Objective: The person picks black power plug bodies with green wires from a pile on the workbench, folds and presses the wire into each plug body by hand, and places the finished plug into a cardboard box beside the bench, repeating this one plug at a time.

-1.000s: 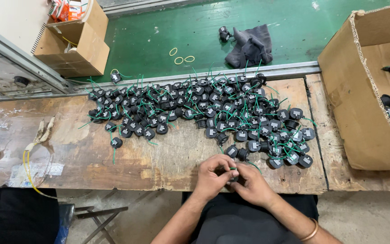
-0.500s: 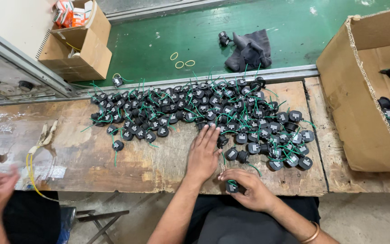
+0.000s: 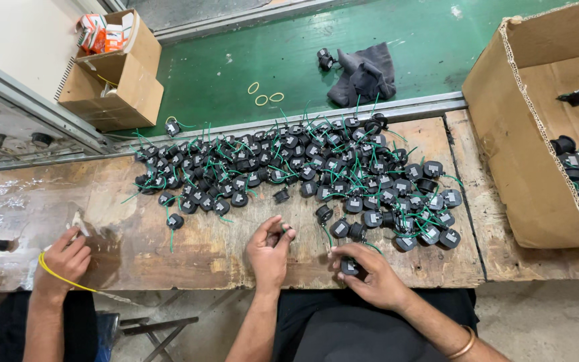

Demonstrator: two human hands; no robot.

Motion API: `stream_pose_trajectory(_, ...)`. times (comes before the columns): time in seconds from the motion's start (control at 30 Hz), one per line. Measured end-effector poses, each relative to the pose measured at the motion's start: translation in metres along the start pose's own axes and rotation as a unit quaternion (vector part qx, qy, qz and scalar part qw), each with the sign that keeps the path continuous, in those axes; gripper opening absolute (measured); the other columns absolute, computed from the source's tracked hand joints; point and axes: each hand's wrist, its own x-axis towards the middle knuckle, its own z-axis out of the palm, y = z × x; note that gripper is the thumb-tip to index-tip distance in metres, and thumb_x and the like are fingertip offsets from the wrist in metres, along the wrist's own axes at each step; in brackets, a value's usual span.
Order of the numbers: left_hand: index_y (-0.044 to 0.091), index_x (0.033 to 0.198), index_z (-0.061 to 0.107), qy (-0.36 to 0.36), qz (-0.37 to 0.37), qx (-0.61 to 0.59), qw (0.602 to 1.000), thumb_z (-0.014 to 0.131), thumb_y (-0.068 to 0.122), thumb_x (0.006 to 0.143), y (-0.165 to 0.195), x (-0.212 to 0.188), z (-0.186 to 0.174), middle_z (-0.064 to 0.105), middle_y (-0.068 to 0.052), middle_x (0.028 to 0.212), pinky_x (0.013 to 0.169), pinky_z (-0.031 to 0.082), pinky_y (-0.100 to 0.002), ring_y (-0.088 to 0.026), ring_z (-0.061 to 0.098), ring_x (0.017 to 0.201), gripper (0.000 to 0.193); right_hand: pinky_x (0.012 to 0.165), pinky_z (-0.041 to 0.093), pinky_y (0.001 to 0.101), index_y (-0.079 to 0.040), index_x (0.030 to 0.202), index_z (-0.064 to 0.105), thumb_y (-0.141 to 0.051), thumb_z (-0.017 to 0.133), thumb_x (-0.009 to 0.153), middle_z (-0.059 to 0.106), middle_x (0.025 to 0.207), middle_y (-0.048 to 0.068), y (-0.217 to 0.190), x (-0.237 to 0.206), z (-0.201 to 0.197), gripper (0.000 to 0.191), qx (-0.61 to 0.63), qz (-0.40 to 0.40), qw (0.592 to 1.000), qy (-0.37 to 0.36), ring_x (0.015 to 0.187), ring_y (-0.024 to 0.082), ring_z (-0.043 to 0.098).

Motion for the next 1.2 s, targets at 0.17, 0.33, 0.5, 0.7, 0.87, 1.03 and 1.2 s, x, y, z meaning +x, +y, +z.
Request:
stream_pose_trajectory(0.17,0.004,0.097,0.08,-0.194,0.14,-0.012,0.971,0.087,-0.004,0.07,0.018,-0.023,0.01,0.069,-0.004,0.088,0.074,0.055,-0.032,-0.018,0.065,0.087,0.029,0.092,0.055,0.0385,-0.006,0.138,0.051,-0.006,0.079,0.078,0.067,0.118,0.014,0.016,-0.006,0.007,0.066,0.055,0.052,0.997,0.022,0.106,0.029,0.067)
stream_pose_trajectory(0.33,0.007,0.097,0.076,-0.219,0.307,0.063,0.924,0.086,-0.001,0.076,0.042,-0.032,0.046,0.071,-0.003,0.092,0.075,0.053,-0.033,-0.021,0.064,0.085,0.025,0.088,0.056,0.0396,-0.002,0.122,0.065,-0.004,0.08,0.076,0.071,0.113,0.015,0.023,-0.009,0.005,0.048,-0.013,0.012,1.0,0.001,0.103,0.03,0.07)
stream_pose_trajectory(0.5,0.007,0.103,0.073,-0.249,0.336,0.032,0.908,0.077,-0.001,0.091,0.056,-0.035,0.044,0.075,-0.004,0.103,0.086,0.057,-0.036,-0.022,0.07,0.095,0.015,0.081,0.056,0.0385,-0.001,0.106,0.069,-0.006,0.086,0.073,0.074,0.101,0.014,0.019,-0.008,-0.002,0.038,0.011,0.003,1.0,0.017,0.092,0.03,0.072)
stream_pose_trajectory(0.7,0.006,0.1,0.07,-0.28,0.284,0.009,0.917,0.081,0.001,0.08,0.029,-0.041,0.026,0.073,-0.012,0.112,0.096,0.055,-0.037,-0.027,0.068,0.109,0.023,0.083,0.058,0.0374,0.002,0.113,0.067,-0.001,0.079,0.066,0.072,0.108,0.017,0.015,-0.006,0.003,0.049,-0.029,-0.011,0.996,0.083,0.098,0.03,0.073)
stream_pose_trajectory(0.87,0.002,0.097,0.063,-0.212,0.004,-0.245,0.946,0.078,-0.014,0.09,-0.012,-0.062,0.043,0.069,-0.012,0.105,0.088,0.057,-0.03,-0.016,0.067,0.099,0.023,0.088,0.058,0.038,0.0,0.112,0.068,0.0,0.078,0.067,0.073,0.108,0.016,0.011,-0.006,0.003,0.046,-0.053,-0.05,0.996,0.049,0.101,0.032,0.073)
stream_pose_trajectory(1.03,0.004,0.103,0.065,-0.238,0.084,-0.143,0.957,0.08,-0.005,0.083,0.0,-0.046,0.039,0.072,-0.011,0.115,0.095,0.055,-0.034,-0.02,0.069,0.106,0.026,0.089,0.057,0.0382,0.0,0.109,0.067,0.001,0.076,0.072,0.074,0.108,0.014,0.006,-0.005,0.0,0.039,-0.01,-0.078,0.995,0.062,0.101,0.031,0.073)
stream_pose_trajectory(1.2,0.011,0.119,0.072,-0.275,0.348,0.33,0.833,0.064,-0.005,0.082,0.036,-0.009,0.025,0.07,-0.004,0.134,0.108,0.05,-0.045,-0.032,0.064,0.131,0.041,0.083,0.056,0.0342,-0.005,0.102,0.064,-0.001,0.079,0.081,0.07,0.099,0.008,0.007,-0.004,0.002,0.026,0.043,-0.037,0.995,0.078,0.093,0.023,0.071)
